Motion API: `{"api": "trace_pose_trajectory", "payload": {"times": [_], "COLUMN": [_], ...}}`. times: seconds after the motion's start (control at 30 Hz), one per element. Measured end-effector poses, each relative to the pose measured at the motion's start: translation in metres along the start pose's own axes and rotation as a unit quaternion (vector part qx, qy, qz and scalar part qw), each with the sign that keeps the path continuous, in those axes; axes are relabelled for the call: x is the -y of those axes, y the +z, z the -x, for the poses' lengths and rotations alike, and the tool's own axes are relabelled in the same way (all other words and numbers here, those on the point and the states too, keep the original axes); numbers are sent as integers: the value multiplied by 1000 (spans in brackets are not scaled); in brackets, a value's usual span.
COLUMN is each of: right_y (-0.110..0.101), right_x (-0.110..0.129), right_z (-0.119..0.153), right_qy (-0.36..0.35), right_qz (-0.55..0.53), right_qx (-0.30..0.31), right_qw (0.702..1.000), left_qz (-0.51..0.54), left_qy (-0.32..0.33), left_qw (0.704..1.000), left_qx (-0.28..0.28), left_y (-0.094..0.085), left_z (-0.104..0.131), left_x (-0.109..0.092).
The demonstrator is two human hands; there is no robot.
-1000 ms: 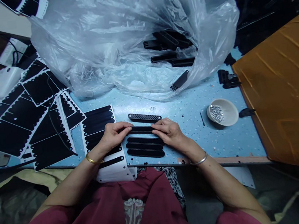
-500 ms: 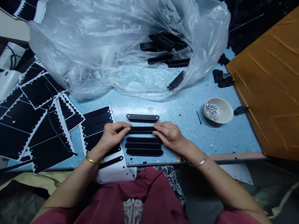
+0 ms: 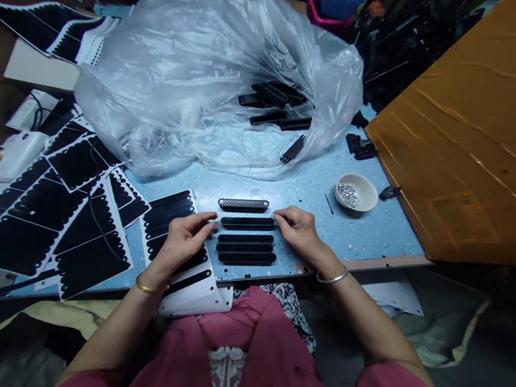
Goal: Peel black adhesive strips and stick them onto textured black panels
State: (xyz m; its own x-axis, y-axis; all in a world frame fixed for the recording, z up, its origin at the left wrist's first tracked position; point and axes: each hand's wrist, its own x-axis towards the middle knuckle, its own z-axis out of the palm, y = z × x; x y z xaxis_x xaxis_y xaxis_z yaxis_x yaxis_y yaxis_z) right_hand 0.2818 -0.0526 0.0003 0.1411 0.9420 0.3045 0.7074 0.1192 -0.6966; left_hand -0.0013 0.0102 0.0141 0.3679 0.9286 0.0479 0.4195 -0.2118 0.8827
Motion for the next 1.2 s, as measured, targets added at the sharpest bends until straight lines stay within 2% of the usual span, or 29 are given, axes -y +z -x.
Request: {"api": "trace_pose_trajectory", "payload": {"times": [0.13,0.23,0.33,0.47,0.6,0.73,0.93,1.2], "right_y": [3,2,1,-1,-1,3,12,15], "right_x": [-7,-11,-10,-7,-7,-10,-12,-10], "right_z": [2,7,11,12,9,7,9,11], "right_qy": [26,29,16,1,-7,-14,-47,-63], "right_qz": [22,10,4,-7,-34,-58,-54,-66], "right_qx": [-32,-29,-11,14,60,79,72,59], "right_qw": [999,999,1000,1000,998,995,995,994], "left_qz": [-86,-123,-136,-175,-248,-288,-306,-233], "left_qy": [82,155,223,285,289,280,254,192], "left_qw": [991,976,963,942,916,901,903,941], "left_qx": [-62,-92,-64,37,124,165,162,150], "left_y": [-21,-23,-8,24,50,62,66,68], "left_z": [25,30,17,-12,-32,-37,-38,-38], "left_x": [-9,-13,-20,-32,-35,-33,-30,-24]}}
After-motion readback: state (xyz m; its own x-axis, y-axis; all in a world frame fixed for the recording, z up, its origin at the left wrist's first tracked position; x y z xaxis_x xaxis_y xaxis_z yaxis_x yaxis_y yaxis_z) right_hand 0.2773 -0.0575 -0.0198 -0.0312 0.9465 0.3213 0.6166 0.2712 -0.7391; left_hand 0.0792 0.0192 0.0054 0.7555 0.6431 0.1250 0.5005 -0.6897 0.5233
